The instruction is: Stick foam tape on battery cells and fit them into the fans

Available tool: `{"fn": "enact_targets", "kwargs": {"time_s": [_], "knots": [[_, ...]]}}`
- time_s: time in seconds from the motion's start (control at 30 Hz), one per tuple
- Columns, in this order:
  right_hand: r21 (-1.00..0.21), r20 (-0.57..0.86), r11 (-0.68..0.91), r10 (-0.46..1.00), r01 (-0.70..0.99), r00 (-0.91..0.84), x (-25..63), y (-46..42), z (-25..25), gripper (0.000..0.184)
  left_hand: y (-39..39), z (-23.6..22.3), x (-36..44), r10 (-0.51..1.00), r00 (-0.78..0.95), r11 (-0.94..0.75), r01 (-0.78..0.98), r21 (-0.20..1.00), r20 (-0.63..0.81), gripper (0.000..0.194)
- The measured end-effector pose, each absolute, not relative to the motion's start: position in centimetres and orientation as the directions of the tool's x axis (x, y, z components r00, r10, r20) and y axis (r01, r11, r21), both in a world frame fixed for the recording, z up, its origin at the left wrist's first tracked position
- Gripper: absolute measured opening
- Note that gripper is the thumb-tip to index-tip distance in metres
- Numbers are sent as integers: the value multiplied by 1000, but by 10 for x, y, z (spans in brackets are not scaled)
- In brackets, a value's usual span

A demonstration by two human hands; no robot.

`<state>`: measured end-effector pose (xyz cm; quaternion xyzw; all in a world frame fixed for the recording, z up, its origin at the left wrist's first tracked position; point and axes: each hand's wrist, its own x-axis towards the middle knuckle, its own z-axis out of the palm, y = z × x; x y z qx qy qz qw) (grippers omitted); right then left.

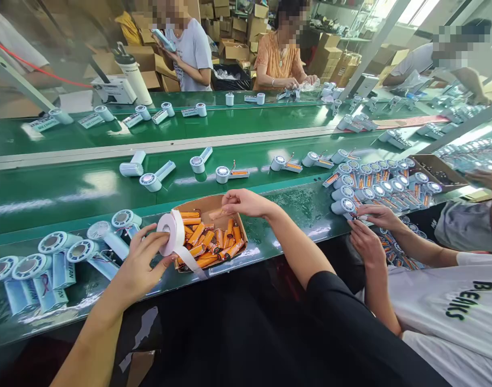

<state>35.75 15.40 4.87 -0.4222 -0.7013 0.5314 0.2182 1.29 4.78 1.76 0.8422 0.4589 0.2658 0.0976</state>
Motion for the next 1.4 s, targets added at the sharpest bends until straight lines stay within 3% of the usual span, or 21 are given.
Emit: {"fn": "enact_targets", "kwargs": {"time_s": [0.1, 0.2, 0.3, 0.47, 0.57, 0.67, 0.77, 0.87, 0.93, 1.0, 1.07, 1.13, 1.2, 1.23, 1.3, 1.4], "knots": [[-997, -60, -76, 901, -21, -429, 351, 137, 46, 49, 47, 21, 19, 766, 508, -633, 701, 327, 394, 34], [-965, -60, -135, 948, -226, -313, 339, 123, 55, 59, 48, 28, 26, 717, 560, -682, 688, 249, 416, 37], [-971, -21, -77, 971, -227, -240, 328, 109, 64, 58, 48, 35, 34, 689, 588, -704, 683, 198, 423, 39], [-995, 99, 99, 995, -24, 1, 309, 79, 55, 37, 43, 45, 44, 616, 605, -730, 679, 77, 503, 42], [-994, 30, 18, 993, -106, -111, 306, 71, 49, 36, 40, 55, 48, 595, 620, -702, 711, -45, 511, 35], [-963, -75, -146, 953, -226, -293, 309, 78, 51, 52, 41, 66, 57, 548, 656, -691, 705, -162, 520, 31], [-917, -119, -244, 922, -316, -367, 299, 83, 49, 60, 45, 68, 77, 513, 633, -670, 717, -191, 580, 22], [-853, -75, -102, 994, -512, -73, 285, 87, 42, 54, 43, 54, 102, 505, 508, -625, 773, -111, 697, 20], [-838, -28, 62, 987, -543, 157, 294, 100, 42, 46, 40, 39, 109, 516, 470, -636, 770, -48, 716, 20], [-828, 59, 252, 927, -500, 370, 325, 121, 47, 36, 44, 26, 101, 570, 505, -661, 751, -4, 648, 19], [-788, 140, 425, 828, -446, 542, 364, 140, 52, 33, 64, 20, 81, 668, 573, -677, 733, 67, 475, 25], [-798, 155, 417, 839, -435, 522, 396, 149, 51, 47, 104, 26, 65, 763, 615, -646, 735, 207, 199, 34], [-839, 108, 300, 909, -454, 402, 409, 147, 41, 64, 161, 40, 69, 793, 603, -556, 772, 307, -82, 40], [-855, 76, 236, 938, -462, 339, 409, 144, 35, 70, 193, 48, 80, 795, 578, -515, 803, 300, -181, 44], [-870, 36, 156, 966, -467, 255, 402, 143, 24, 71, 256, 60, 119, 877, 449, -439, 894, 93, -174, 52], [-884, 53, 160, 968, -438, 246, 394, 151, 18, 63, 335, 62, 182, 905, 376, -392, 919, -44, -200, 60]]}}
